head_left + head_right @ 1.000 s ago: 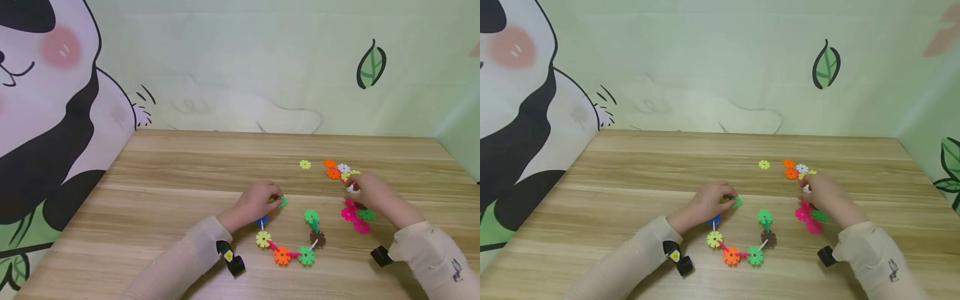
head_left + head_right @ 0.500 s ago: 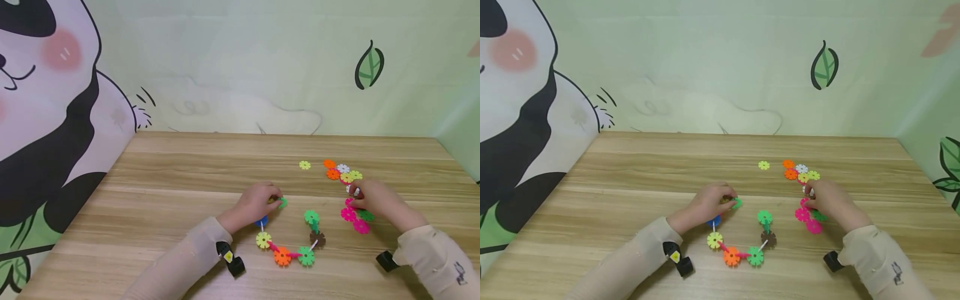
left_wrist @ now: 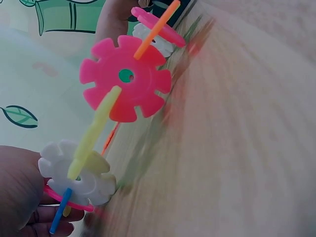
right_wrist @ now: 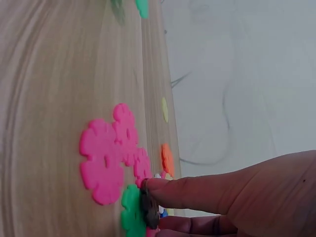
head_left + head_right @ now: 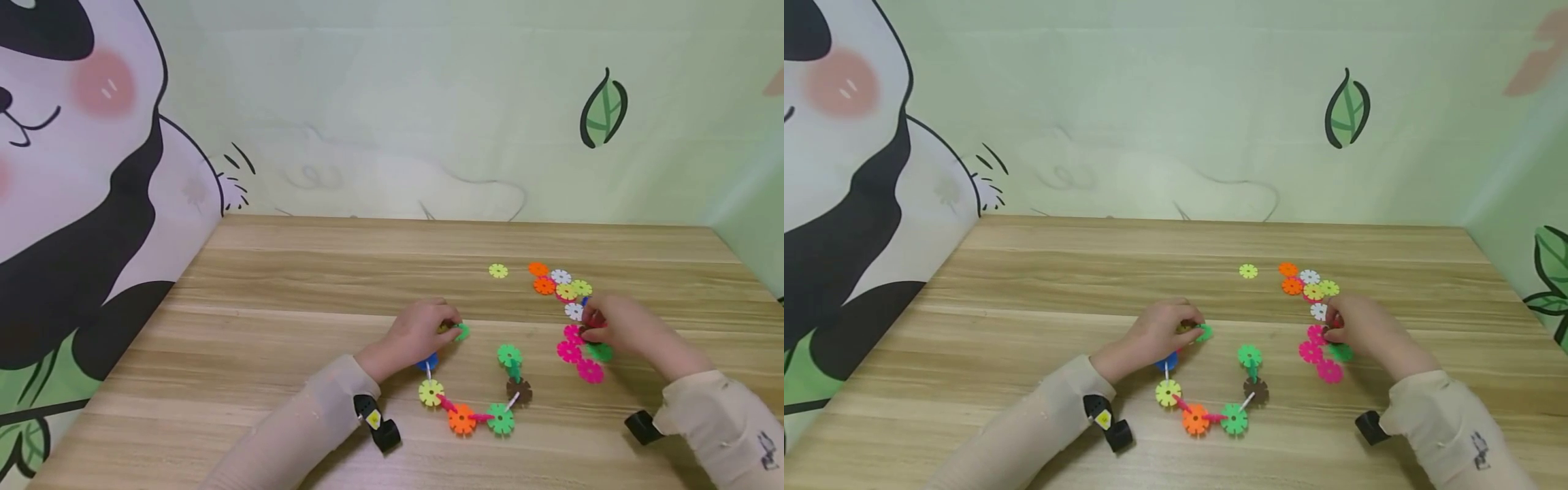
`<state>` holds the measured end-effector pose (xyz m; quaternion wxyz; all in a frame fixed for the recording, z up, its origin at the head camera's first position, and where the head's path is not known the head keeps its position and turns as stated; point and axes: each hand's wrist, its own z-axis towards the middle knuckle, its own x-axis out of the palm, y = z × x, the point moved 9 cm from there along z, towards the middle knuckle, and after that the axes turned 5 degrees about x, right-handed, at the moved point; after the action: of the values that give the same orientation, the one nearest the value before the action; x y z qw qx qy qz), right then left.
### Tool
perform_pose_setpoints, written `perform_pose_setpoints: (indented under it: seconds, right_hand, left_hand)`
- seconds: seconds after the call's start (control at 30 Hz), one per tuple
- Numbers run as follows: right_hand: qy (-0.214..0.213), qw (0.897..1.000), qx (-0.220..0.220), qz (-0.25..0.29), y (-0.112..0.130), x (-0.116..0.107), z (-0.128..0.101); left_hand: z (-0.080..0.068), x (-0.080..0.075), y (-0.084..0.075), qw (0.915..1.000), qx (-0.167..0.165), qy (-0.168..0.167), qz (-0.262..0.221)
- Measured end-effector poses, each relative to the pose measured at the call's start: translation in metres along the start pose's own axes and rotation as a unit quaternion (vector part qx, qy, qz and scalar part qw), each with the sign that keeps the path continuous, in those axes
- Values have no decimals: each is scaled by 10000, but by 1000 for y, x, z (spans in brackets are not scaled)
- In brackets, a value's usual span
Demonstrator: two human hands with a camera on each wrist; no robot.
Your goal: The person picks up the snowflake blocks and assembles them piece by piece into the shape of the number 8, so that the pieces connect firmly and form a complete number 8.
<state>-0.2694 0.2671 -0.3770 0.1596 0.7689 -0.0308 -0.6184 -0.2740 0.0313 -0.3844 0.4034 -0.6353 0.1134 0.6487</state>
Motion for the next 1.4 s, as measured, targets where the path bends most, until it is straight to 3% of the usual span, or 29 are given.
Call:
perform_pose_setpoints:
  seconds: [0.4, 0.67, 1.0, 1.2, 1.3, 1.4]
  right_hand:
    - [-43, 9998, -166, -38, -4, 0, -1]
    - [-52, 9999, -4, 106, -6, 1, -2]
    - [252, 9957, -76, 893, -3, -5, -7]
    - [-105, 9931, -195, 1153, 11, -15, -7]
    - [-173, 9855, -378, 1646, 24, -13, -3]
    - [-22, 9701, -651, 2338, 39, -5, 2]
  left_hand:
    - [0, 1, 0, 10000, -13, 18, 43]
    - [0, 0, 0, 10000, -33, 48, 67]
    - [1, 1, -2, 9998, -45, 122, 143]
    - [1, 3, -2, 9999, 43, 92, 139]
    - [0, 2, -2, 9999, 77, 40, 102]
    - [0, 1, -3, 9999, 108, -13, 54]
